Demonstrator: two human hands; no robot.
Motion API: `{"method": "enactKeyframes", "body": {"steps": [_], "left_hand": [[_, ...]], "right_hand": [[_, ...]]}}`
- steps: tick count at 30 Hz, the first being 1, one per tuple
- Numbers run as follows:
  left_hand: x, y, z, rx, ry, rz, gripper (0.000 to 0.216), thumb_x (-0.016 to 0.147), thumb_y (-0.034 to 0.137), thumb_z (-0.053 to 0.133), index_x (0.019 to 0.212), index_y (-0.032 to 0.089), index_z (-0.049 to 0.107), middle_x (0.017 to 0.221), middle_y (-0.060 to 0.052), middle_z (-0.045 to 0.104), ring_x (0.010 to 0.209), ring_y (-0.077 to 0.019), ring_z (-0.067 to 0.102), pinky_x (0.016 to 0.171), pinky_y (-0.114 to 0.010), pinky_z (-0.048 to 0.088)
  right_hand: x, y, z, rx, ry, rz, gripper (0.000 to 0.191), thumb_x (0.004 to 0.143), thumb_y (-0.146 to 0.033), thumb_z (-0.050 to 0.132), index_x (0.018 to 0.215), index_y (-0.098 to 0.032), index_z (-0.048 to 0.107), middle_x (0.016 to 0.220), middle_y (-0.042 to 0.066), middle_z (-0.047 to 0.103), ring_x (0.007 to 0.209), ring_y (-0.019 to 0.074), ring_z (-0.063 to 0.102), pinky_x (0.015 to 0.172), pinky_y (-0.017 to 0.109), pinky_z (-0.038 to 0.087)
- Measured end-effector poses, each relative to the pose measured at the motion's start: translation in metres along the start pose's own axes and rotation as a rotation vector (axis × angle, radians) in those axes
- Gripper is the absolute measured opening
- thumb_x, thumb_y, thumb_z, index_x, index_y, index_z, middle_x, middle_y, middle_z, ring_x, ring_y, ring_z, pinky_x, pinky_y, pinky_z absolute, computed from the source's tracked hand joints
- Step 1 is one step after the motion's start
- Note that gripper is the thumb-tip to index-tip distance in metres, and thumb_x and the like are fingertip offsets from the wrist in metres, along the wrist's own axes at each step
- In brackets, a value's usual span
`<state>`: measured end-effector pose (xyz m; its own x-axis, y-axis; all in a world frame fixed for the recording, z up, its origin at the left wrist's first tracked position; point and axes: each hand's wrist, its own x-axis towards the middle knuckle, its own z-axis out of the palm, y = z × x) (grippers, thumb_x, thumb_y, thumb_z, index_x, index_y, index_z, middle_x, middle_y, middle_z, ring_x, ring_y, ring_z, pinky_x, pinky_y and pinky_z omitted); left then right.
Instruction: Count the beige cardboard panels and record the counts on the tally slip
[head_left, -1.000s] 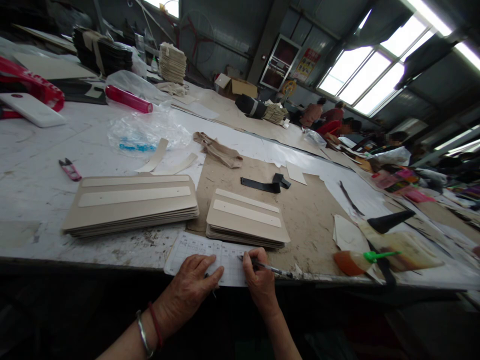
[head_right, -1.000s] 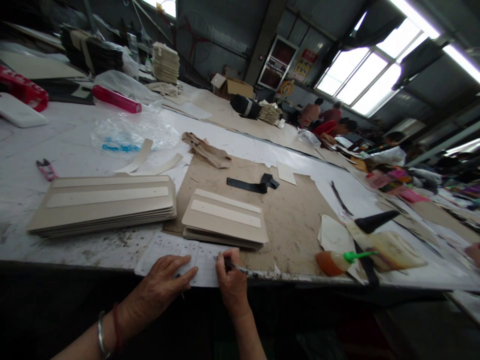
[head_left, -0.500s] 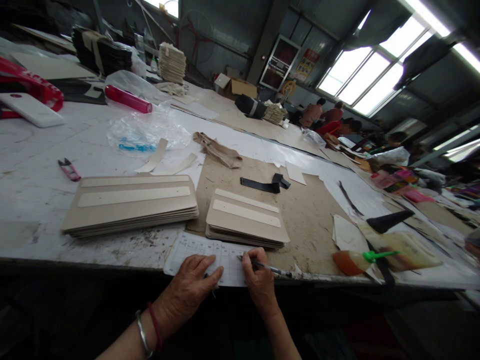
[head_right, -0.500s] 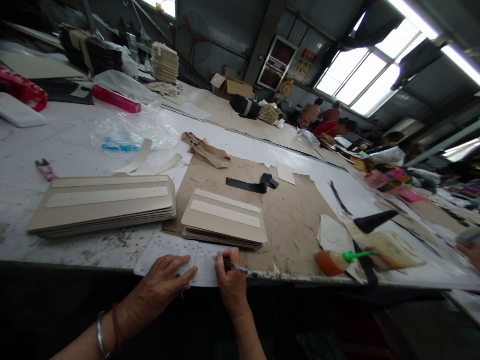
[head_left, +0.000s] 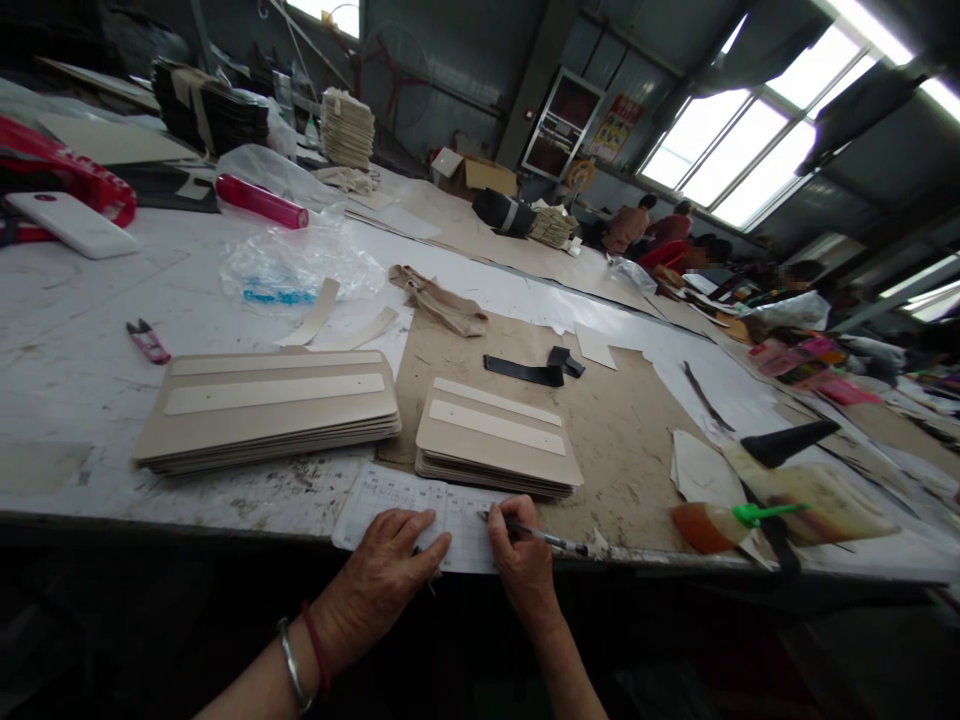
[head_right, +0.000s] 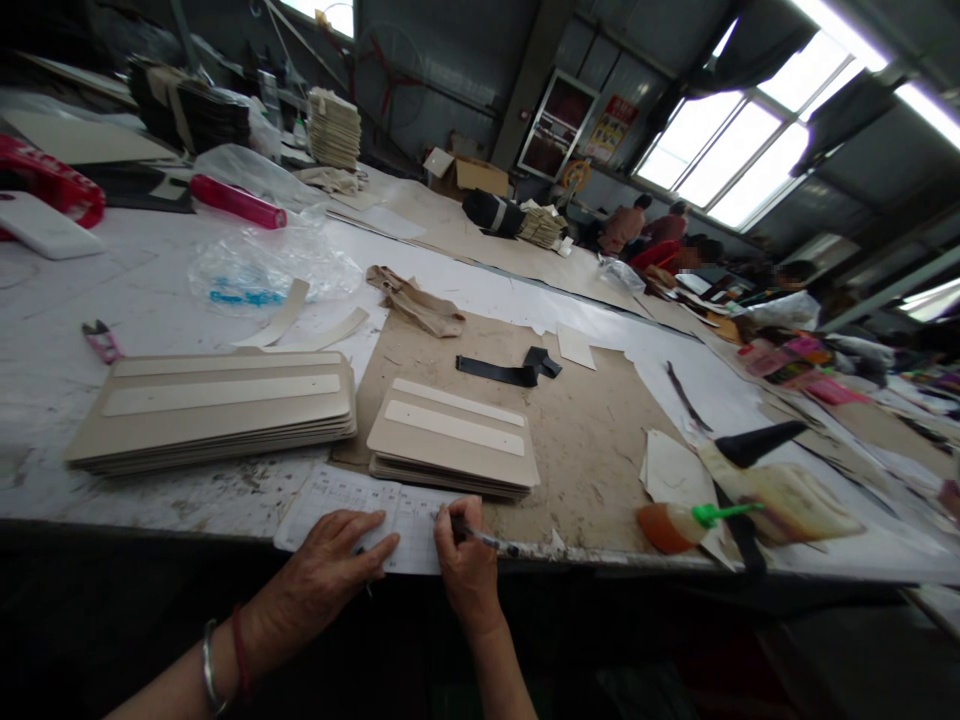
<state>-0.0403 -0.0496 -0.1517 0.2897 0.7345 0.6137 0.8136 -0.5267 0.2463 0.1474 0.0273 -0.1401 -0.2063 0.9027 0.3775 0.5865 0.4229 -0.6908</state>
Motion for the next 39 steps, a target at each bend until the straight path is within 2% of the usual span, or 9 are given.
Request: {"method": "enactKeyframes", "body": {"steps": [8,17,32,39], "left_hand": [[-0.0005,0.0008,-0.0009,0.006,-0.029,-0.015,0.029,0.085,0.015,0.053,0.113,0.017,0.057,0.113,-0.012,0.050,0.102,-0.0256,0.045,0.085,-0.043,0.046],[-0.0015,0.0002,-0.0003,0.021,-0.039,-0.012,0.030,0.084,0.017,0.055,0.114,0.018,0.057,0.115,-0.011,0.050,0.102,-0.0254,0.045,0.086,-0.043,0.045],[0.0000,0.0002,-0.0003,0.029,0.006,0.008,0.028,0.084,0.017,0.055,0.112,0.018,0.058,0.111,-0.011,0.052,0.100,-0.0255,0.046,0.083,-0.042,0.047],[0.0003,0.0006,-0.0009,0.036,0.016,0.000,0.025,0.088,0.019,0.048,0.110,0.019,0.058,0.111,-0.011,0.053,0.099,-0.0246,0.048,0.083,-0.042,0.049]], "right_hand": [[-0.0017,0.0023,0.0011,0.017,-0.003,0.023,0.019,0.088,-0.030,0.045,0.072,-0.020,0.045,0.064,-0.004,0.047,0.058,0.0109,0.047,0.057,0.022,0.040],[0.0019,0.0024,-0.0022,0.144,0.061,0.114,0.021,0.086,-0.033,0.045,0.070,-0.020,0.044,0.063,-0.004,0.043,0.058,0.0109,0.044,0.056,0.022,0.038],[-0.0007,0.0048,0.0005,0.129,0.038,0.064,0.019,0.087,-0.029,0.044,0.070,-0.020,0.043,0.065,-0.004,0.042,0.061,0.0112,0.044,0.059,0.023,0.038],[-0.0014,0.0033,-0.0002,0.095,0.032,0.053,0.021,0.088,-0.031,0.044,0.070,-0.020,0.044,0.064,-0.003,0.044,0.060,0.0114,0.046,0.058,0.023,0.040]]}}
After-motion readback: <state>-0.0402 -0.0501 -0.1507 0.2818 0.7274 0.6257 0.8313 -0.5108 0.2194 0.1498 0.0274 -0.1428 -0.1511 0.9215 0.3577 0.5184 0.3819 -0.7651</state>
